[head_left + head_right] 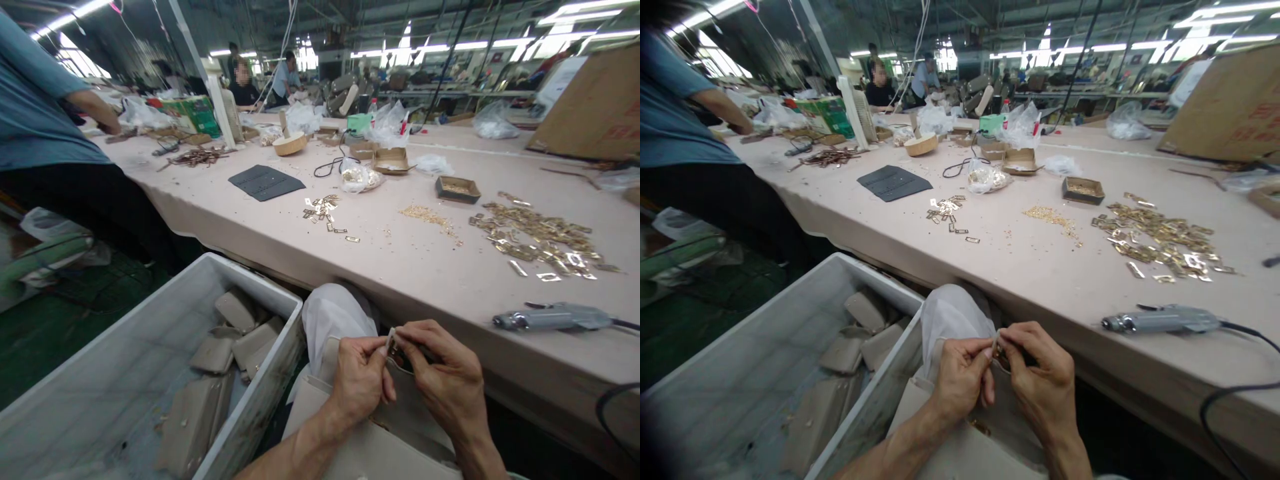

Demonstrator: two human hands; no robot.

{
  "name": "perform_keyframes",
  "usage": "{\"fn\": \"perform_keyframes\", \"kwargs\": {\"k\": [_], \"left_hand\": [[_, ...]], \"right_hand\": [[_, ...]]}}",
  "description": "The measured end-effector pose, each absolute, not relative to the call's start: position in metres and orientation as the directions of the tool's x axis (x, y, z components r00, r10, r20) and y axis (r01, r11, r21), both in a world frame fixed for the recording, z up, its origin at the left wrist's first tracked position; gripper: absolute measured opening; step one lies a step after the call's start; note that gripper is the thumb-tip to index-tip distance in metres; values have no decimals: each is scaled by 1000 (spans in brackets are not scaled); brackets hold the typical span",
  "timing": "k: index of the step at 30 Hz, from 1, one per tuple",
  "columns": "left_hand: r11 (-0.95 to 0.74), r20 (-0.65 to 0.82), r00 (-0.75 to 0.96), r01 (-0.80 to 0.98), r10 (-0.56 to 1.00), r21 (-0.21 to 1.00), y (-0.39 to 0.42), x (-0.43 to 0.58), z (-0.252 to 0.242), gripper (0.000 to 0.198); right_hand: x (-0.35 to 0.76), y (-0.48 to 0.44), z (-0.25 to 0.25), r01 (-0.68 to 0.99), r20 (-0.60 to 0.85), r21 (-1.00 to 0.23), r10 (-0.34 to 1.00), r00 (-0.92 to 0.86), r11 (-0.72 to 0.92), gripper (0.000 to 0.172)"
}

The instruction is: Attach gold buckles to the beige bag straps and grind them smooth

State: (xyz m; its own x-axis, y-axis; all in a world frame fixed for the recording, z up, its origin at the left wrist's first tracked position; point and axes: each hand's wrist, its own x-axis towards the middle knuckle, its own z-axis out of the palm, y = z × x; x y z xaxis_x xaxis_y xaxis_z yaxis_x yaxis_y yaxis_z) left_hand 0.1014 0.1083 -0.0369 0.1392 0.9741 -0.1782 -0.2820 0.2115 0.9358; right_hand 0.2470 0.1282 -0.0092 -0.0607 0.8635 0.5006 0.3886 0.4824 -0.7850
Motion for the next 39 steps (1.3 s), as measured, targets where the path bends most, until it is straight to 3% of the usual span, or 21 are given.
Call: {"fn": "perform_keyframes", "kwargs": {"k": [6,14,23,30,36,39], "left_hand": [[173,-132,173,-253,976,952,104,98,-32,37],[163,-133,131,-255,982,953,103,103,-35,41],[144,-127,85,-234,988,961,103,102,-28,33],[147,-132,80,-239,988,960,103,103,-32,33],[134,-110,117,-219,987,967,100,103,-30,37],[88,-82,55,-117,995,989,94,106,-27,40]], "right_hand": [[241,130,-14,416,494,-784,869,-35,462,8],[233,123,-16,396,457,-837,880,126,378,7],[236,124,-23,332,330,-899,940,88,284,17],[236,124,-18,465,449,-791,893,2,397,17],[245,124,-22,227,198,-954,980,-20,197,22],[244,123,-21,193,232,-956,972,28,223,21]]}}
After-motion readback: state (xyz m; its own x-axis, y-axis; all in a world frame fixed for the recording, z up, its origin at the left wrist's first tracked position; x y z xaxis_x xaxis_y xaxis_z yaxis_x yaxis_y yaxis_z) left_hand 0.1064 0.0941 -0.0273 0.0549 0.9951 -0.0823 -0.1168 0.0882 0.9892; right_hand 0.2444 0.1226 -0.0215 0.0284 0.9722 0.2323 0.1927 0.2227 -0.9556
